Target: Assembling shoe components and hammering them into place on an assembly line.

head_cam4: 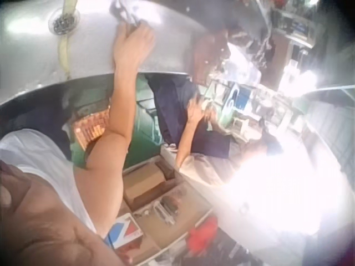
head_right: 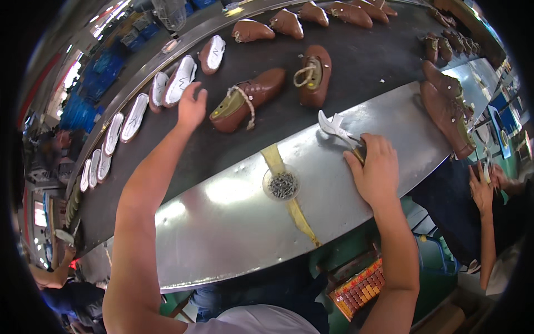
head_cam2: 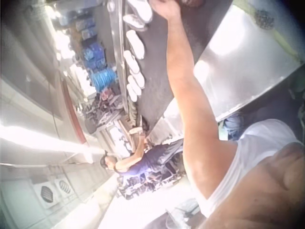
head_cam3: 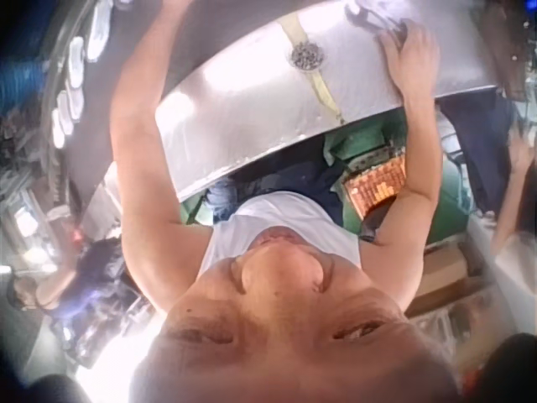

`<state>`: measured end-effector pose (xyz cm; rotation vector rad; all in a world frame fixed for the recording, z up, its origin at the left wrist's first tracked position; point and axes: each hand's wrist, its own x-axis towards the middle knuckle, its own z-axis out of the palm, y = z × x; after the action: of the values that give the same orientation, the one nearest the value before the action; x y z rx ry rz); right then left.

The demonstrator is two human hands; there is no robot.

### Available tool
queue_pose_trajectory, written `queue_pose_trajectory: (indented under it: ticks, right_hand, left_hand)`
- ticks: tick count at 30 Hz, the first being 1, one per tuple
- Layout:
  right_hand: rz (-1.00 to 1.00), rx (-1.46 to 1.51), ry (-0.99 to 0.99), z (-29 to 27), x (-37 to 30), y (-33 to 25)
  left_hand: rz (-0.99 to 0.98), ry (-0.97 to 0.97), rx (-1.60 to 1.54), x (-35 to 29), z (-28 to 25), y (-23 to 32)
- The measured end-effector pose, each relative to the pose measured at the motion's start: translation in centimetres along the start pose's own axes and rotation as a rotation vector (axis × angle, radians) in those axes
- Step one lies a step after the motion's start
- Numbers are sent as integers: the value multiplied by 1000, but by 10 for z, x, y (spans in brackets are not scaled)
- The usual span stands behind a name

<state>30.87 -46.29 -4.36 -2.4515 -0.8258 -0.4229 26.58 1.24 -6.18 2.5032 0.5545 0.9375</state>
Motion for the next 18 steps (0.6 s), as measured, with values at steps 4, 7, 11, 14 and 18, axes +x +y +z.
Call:
queue_pose_trajectory:
  ticks: [4,7,11,14,18]
  right_hand:
    - [-35,7,-9,5,-1,-1]
    - [-39,-19,-38,0,-1,-2]
    - [-44,11,-68,-2,0,-4]
    - [-53,39,-98,1,-1,-1]
    - [-60,30,-136,-7,1,-1]
  left_hand:
    - [34,27,46,48,38,-7]
    - [255,-44,104,87,81,31]
    - [415,-88,418,139,140,74]
    - [-88,-468,249,177,173,113]
    - [-103,-643,384,201,192,130]
